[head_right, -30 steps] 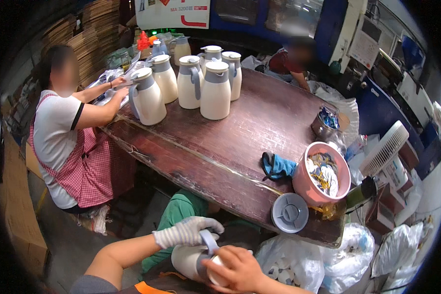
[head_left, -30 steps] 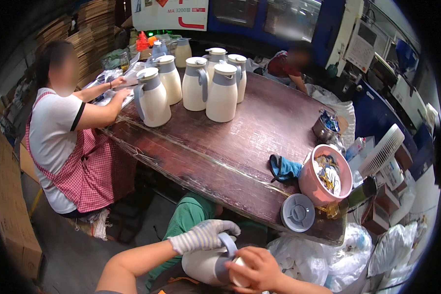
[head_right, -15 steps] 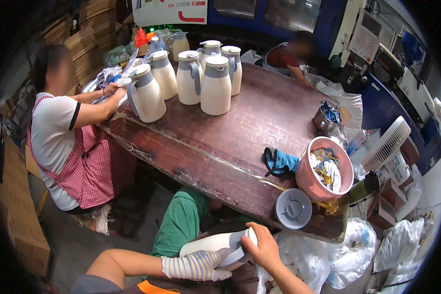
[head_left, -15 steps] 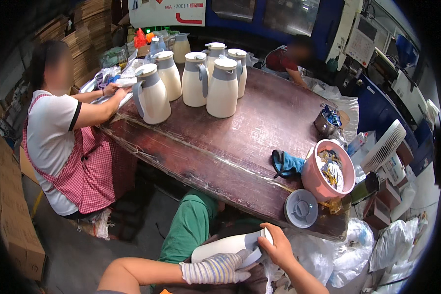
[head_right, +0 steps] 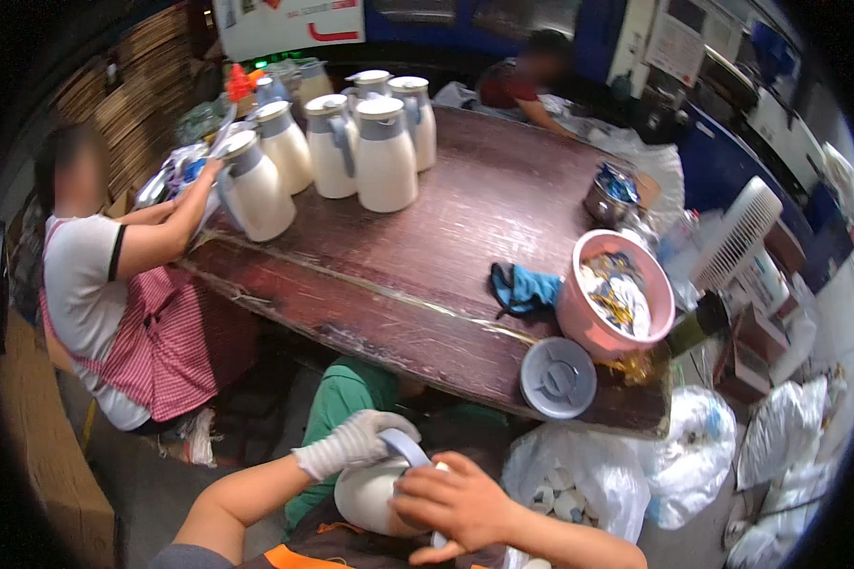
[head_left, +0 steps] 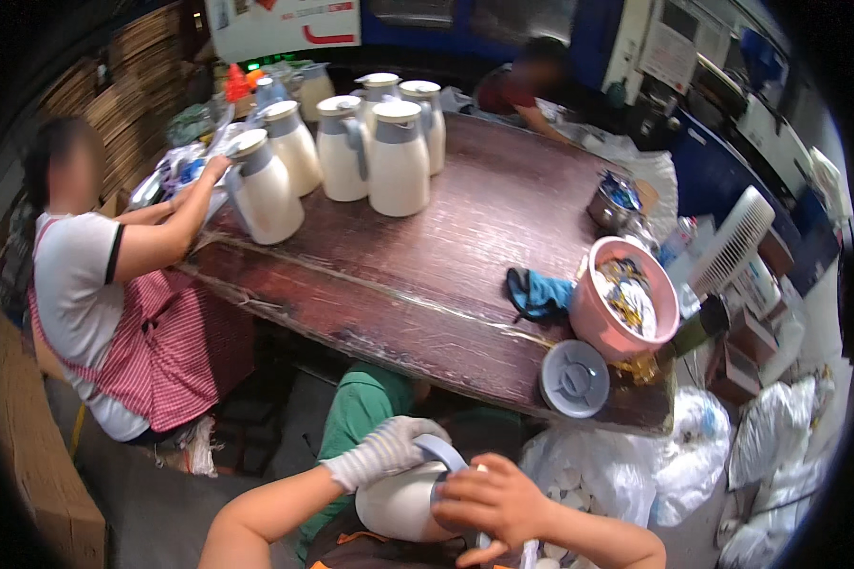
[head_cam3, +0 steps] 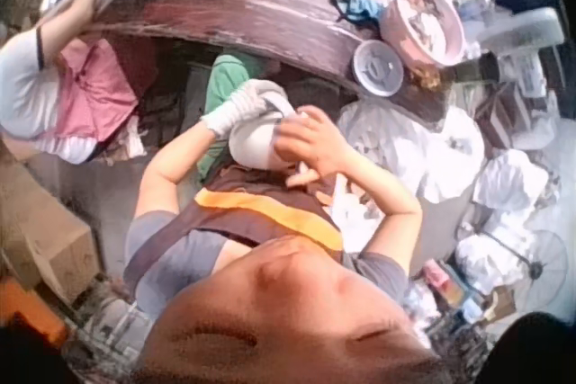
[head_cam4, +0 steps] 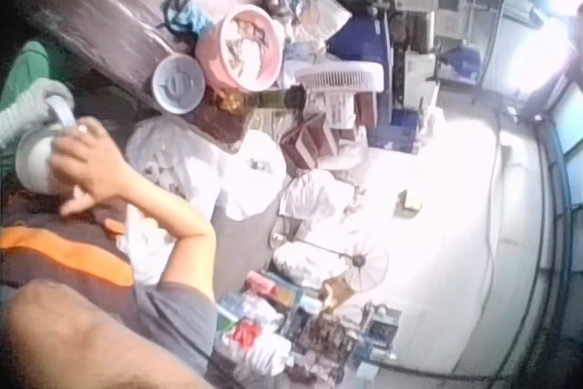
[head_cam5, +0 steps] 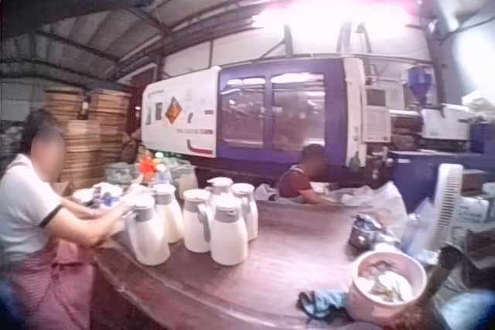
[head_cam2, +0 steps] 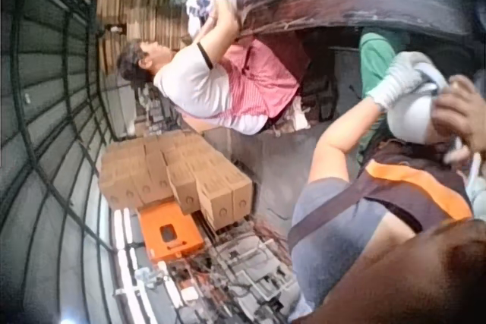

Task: The person assembles white plastic pitchers by attaching lids and rubber stoppers. They pick up each pitcher, fit the lid, insert a stopper, and place the finished unit on the table. The person also wipes the exterior of some pitchers with a cloth.

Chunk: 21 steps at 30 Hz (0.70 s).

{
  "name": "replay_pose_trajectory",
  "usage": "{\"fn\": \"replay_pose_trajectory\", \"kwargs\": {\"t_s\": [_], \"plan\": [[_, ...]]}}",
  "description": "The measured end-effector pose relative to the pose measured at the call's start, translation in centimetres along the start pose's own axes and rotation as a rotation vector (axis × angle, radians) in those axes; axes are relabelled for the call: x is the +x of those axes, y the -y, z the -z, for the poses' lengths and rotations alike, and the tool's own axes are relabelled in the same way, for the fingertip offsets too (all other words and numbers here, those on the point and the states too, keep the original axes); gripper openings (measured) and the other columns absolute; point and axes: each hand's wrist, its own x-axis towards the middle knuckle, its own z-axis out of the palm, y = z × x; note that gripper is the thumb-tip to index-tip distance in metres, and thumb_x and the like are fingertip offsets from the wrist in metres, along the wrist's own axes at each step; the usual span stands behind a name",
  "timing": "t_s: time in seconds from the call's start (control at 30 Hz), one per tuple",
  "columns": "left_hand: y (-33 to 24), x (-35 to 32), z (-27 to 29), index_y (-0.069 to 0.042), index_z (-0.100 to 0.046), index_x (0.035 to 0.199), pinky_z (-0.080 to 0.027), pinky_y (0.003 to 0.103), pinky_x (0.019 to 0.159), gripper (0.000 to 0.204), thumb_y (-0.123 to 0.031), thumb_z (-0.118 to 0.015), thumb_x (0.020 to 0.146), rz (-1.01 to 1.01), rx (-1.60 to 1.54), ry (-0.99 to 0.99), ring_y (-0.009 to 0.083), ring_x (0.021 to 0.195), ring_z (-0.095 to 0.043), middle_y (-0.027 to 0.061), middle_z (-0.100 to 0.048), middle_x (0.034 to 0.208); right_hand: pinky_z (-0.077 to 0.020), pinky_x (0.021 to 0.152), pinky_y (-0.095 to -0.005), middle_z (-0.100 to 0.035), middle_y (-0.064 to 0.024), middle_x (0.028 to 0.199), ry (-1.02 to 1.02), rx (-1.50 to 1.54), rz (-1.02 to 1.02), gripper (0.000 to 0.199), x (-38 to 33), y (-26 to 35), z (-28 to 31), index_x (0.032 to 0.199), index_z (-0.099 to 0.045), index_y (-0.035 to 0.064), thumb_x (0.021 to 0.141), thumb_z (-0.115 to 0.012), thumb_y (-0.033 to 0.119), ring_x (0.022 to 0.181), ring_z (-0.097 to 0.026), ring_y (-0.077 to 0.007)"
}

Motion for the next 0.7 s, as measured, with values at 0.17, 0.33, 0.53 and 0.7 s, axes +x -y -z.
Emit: {"fn": "replay_pose_trajectory", "kwargs": {"t_s": [0.17, 0.33, 0.53, 0.7], "plan": [[-3.2, -3.6, -1.0, -0.004, -0.062, 0.113, -0.049, 0.024, 0.057, 0.033, -0.019, -0.07, 0.085, 0.418, -0.802, 0.749, 0.0108, 0.07, -0.061, 0.0052, -0.065, 0.088, -0.0421, 0.094, -0.0403, -0.055, -0.0148, 0.125, -0.235, 0.115, -0.556, 0.053, -0.9, -3.4, -0.5, 0.108, -0.06, 0.0061, 0.074, -0.072, 0.046, 0.111, -0.055, -0.033], [-3.1, -3.6, -3.4, -0.004, -0.062, 0.115, -0.044, 0.022, 0.069, 0.035, -0.02, -0.072, 0.085, 0.185, -0.669, 0.52, 0.01, 0.079, -0.057, 0.0004, -0.062, 0.096, -0.0398, 0.099, -0.0414, -0.053, -0.0161, 0.127, -0.166, 0.201, -0.528, 0.055, -0.5, -5.5, -0.4, 0.112, -0.059, 0.003, 0.079, -0.069, 0.046, 0.116, -0.053, -0.0329], [-7.4, -3.8, -1.5, -0.005, -0.07, 0.103, -0.039, 0.02, 0.048, 0.022, -0.019, -0.07, 0.086, 0.463, -0.834, 0.138, 0.0065, 0.055, -0.053, -0.0007, -0.061, 0.073, -0.0486, 0.082, -0.0312, -0.067, -0.0103, 0.095, -0.584, 0.237, -0.948, 0.022, -2.7, -11.6, 13.7, 0.099, -0.069, 0.0035, 0.087, -0.064, 0.022, 0.093, -0.062, -0.0177], [-6.7, -0.7, -2.6, -0.001, -0.063, 0.102, -0.042, 0.025, 0.045, 0.024, -0.02, -0.066, 0.088, 0.362, -0.921, -0.029, 0.0106, 0.046, -0.049, 0.0054, -0.057, 0.062, -0.0228, 0.114, -0.0467, -0.035, -0.0218, 0.148, 0.011, -0.809, -1.519, 0.052, -11.1, -21.1, 20.8, 0.112, -0.069, 0.0106, 0.07, -0.076, 0.041, 0.14, -0.026, -0.039]]}}
